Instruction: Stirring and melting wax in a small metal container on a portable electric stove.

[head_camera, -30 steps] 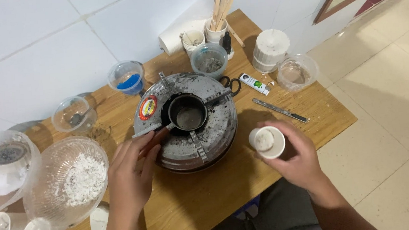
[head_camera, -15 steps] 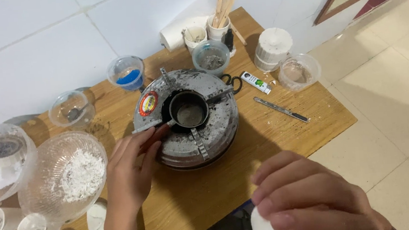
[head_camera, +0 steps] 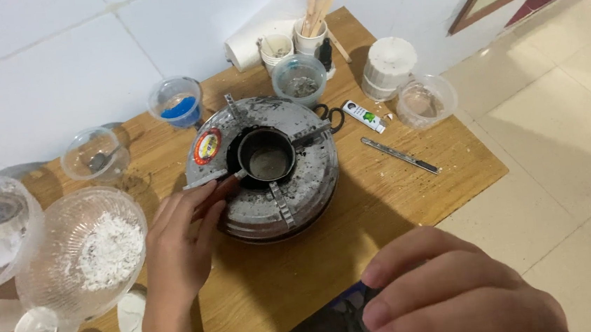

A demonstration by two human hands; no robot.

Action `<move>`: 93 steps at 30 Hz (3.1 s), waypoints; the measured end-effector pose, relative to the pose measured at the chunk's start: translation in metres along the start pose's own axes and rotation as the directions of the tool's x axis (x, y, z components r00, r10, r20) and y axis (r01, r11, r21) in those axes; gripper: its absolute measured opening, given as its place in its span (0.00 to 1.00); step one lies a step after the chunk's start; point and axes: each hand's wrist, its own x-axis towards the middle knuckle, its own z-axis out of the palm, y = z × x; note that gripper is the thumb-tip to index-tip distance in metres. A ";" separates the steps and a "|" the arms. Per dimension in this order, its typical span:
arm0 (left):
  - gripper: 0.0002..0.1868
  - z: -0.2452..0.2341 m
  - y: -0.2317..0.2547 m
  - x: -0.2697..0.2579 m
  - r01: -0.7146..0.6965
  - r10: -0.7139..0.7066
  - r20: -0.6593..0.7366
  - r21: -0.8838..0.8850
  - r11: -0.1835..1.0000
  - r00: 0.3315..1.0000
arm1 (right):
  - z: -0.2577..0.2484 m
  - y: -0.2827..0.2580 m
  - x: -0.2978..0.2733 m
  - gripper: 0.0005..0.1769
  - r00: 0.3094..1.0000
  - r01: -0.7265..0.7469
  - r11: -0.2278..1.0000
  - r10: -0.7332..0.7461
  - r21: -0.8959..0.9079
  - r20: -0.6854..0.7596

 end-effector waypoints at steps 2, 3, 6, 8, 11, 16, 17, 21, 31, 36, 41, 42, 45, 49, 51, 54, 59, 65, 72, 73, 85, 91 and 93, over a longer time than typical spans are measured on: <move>0.13 -0.001 0.000 0.000 0.003 -0.003 0.000 0.004 1.000 1.000 | -0.002 -0.001 0.002 0.12 1.000 0.002 1.000 -0.002 -0.001 0.015; 0.14 0.000 -0.002 -0.001 0.012 -0.012 0.007 0.008 1.000 1.000 | -0.001 -0.002 0.003 0.12 0.999 0.003 1.000 -0.003 -0.001 0.035; 0.14 0.000 -0.006 -0.002 0.031 -0.031 0.004 0.015 0.999 1.000 | 0.002 -0.003 0.009 0.12 0.997 0.013 1.000 -0.014 0.009 0.079; 0.14 -0.001 -0.006 -0.002 0.033 -0.033 0.003 0.015 0.999 0.999 | 0.008 0.000 0.013 0.12 0.995 0.020 1.000 -0.021 0.011 0.095; 0.15 -0.002 -0.001 0.000 -0.025 0.025 -0.008 0.027 0.999 1.000 | 0.013 0.027 0.009 0.21 0.984 -0.061 0.996 0.050 0.061 0.172; 0.16 0.002 -0.008 -0.004 0.030 -0.029 -0.011 0.023 0.999 1.000 | 0.007 0.097 -0.017 0.43 0.939 -0.027 0.998 0.044 -0.052 0.341; 0.16 0.001 -0.007 -0.002 0.024 -0.024 -0.015 0.025 0.999 1.000 | 0.006 0.107 -0.021 0.43 0.940 -0.021 0.998 0.038 -0.052 0.338; 0.15 0.001 -0.006 -0.003 0.014 -0.013 -0.027 0.013 1.000 1.000 | 0.002 0.129 -0.034 0.40 0.927 -0.261 0.955 0.289 -0.144 0.239; 0.15 0.001 -0.004 -0.001 0.016 -0.016 -0.004 0.013 1.000 1.000 | -0.001 0.147 -0.047 0.30 0.904 -0.398 0.904 0.415 -0.156 0.099; 0.15 0.000 -0.002 -0.001 0.044 -0.044 0.009 0.022 0.999 0.999 | -0.001 0.147 -0.049 0.33 0.892 -0.416 0.903 0.428 -0.107 0.147; 0.14 -0.001 0.000 0.000 0.072 -0.072 0.018 -0.010 0.997 0.997 | -0.001 0.148 -0.051 0.34 0.911 -0.378 0.922 0.386 -0.085 0.145; 0.14 0.000 -0.001 0.000 0.051 -0.051 0.010 0.002 0.999 0.999 | -0.001 0.148 -0.051 0.34 0.912 -0.373 0.924 0.383 -0.089 0.150; 0.15 0.000 0.001 0.000 0.046 -0.046 0.007 0.004 0.999 0.999 | -0.003 0.150 -0.053 0.33 0.919 -0.343 0.936 0.353 -0.086 0.176; 0.16 0.000 0.001 0.000 0.065 -0.065 0.017 -0.001 0.998 0.998 | -0.004 0.151 -0.056 0.32 0.921 -0.334 0.942 0.336 -0.043 0.195; 0.15 0.000 0.001 0.000 0.071 -0.071 0.018 -0.008 0.997 0.997 | -0.005 0.154 -0.059 0.32 0.924 -0.319 0.946 0.324 -0.059 0.205; 0.14 0.002 -0.003 0.000 0.048 -0.048 0.005 -0.006 0.999 0.999 | -0.006 0.156 -0.060 0.30 0.922 -0.305 0.948 0.318 -0.092 0.221; 0.15 0.001 0.001 -0.001 0.073 -0.073 0.017 -0.018 0.997 0.997 | -0.006 0.154 -0.059 0.30 0.923 -0.301 0.951 0.309 -0.071 0.227; 0.15 0.000 0.002 0.001 0.053 -0.052 0.013 -0.012 0.999 0.999 | -0.004 0.148 -0.051 0.30 0.904 -0.351 0.924 0.376 -0.151 0.203; 0.15 0.002 -0.001 -0.001 0.061 -0.061 0.014 -0.007 0.998 0.998 | 0.000 0.154 -0.058 0.32 0.929 -0.345 0.937 0.334 0.045 0.161; 0.15 0.002 -0.001 0.000 0.060 -0.060 0.008 -0.008 0.998 0.998 | 0.000 0.157 -0.061 0.33 0.932 -0.346 0.932 0.329 0.105 0.151; 0.14 0.002 0.002 0.000 0.079 -0.079 0.019 -0.020 0.997 0.997 | -0.003 0.154 -0.059 0.30 0.922 -0.349 0.937 0.341 0.012 0.183; 0.15 0.001 0.000 0.000 0.061 -0.060 0.022 -0.014 0.998 0.998 | -0.002 0.156 -0.064 0.31 0.887 -0.438 0.894 0.414 0.095 0.204; 0.15 0.002 0.000 0.000 0.061 -0.060 0.022 -0.009 0.998 0.998 | -0.003 0.156 -0.063 0.31 0.881 -0.444 0.892 0.418 0.085 0.221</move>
